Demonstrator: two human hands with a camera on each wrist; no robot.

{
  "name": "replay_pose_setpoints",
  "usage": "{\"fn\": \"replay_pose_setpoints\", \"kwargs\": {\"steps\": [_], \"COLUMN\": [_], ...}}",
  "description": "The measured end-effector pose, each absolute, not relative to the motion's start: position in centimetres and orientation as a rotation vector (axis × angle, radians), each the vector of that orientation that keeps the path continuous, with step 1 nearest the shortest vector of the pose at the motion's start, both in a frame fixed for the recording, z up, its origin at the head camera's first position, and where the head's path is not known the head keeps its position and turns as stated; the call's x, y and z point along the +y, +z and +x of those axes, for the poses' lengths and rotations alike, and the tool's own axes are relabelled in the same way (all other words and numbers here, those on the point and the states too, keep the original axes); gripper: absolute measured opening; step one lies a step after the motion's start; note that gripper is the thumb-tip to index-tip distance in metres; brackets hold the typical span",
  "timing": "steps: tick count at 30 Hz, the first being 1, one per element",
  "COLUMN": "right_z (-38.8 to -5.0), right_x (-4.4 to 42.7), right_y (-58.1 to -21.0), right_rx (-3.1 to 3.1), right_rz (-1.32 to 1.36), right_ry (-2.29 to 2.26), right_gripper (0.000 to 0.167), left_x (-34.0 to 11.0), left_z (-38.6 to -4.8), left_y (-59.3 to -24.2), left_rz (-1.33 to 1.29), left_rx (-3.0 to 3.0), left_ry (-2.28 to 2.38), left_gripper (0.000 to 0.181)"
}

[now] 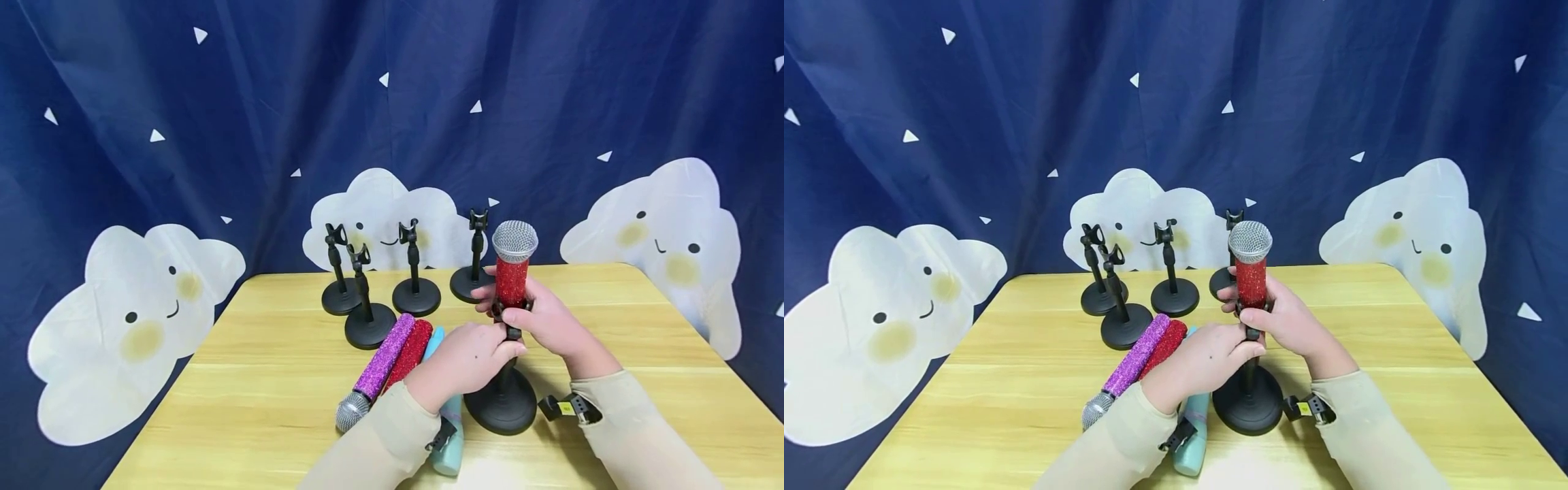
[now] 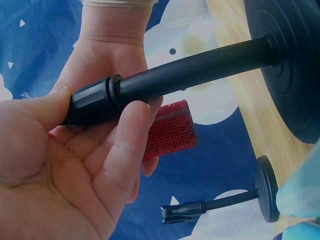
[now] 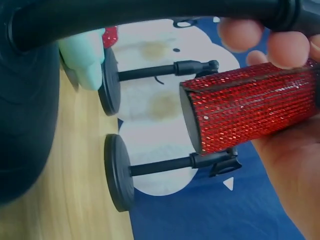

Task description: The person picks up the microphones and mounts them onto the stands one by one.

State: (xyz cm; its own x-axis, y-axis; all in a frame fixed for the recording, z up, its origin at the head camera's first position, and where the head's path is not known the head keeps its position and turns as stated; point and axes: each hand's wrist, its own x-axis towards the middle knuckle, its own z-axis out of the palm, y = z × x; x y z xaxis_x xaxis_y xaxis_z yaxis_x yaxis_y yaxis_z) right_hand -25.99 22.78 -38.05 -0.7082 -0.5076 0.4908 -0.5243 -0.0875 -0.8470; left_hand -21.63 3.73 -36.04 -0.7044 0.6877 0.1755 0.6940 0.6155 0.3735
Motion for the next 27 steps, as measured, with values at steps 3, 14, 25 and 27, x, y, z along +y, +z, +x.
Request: {"fn": "replay_pose_setpoints", "kwargs": {"steps": [3, 14, 25, 27], "right_z": [-25.98, -26.06, -26.03, -26.03], "right_x": [22.98, 23.57, 23.37, 23.25], "right_y": [-37.76, -37.56, -37.52, -37.71], "right_rx": [-2.115, -2.091, -2.095, -2.099], "right_rz": [1.249, 1.331, 1.35, 1.335], "right_ry": [1.912, 1.966, 1.978, 1.988], "right_gripper": [0.059, 0.049, 0.035, 0.034], "left_x": [3.69, 3.61, 3.49, 3.48], "left_z": [-21.73, -21.93, -21.71, -21.72], "left_y": [-36.09, -36.25, -36.19, -36.14], "left_rz": [-1.21, -1.24, -1.246, -1.241], "left_rx": [-2.794, -2.76, -2.748, -2.757], "left_ry": [-0.664, -0.682, -0.702, -0.707], "left_gripper": [0.022, 0.02, 0.02, 0.02]}}
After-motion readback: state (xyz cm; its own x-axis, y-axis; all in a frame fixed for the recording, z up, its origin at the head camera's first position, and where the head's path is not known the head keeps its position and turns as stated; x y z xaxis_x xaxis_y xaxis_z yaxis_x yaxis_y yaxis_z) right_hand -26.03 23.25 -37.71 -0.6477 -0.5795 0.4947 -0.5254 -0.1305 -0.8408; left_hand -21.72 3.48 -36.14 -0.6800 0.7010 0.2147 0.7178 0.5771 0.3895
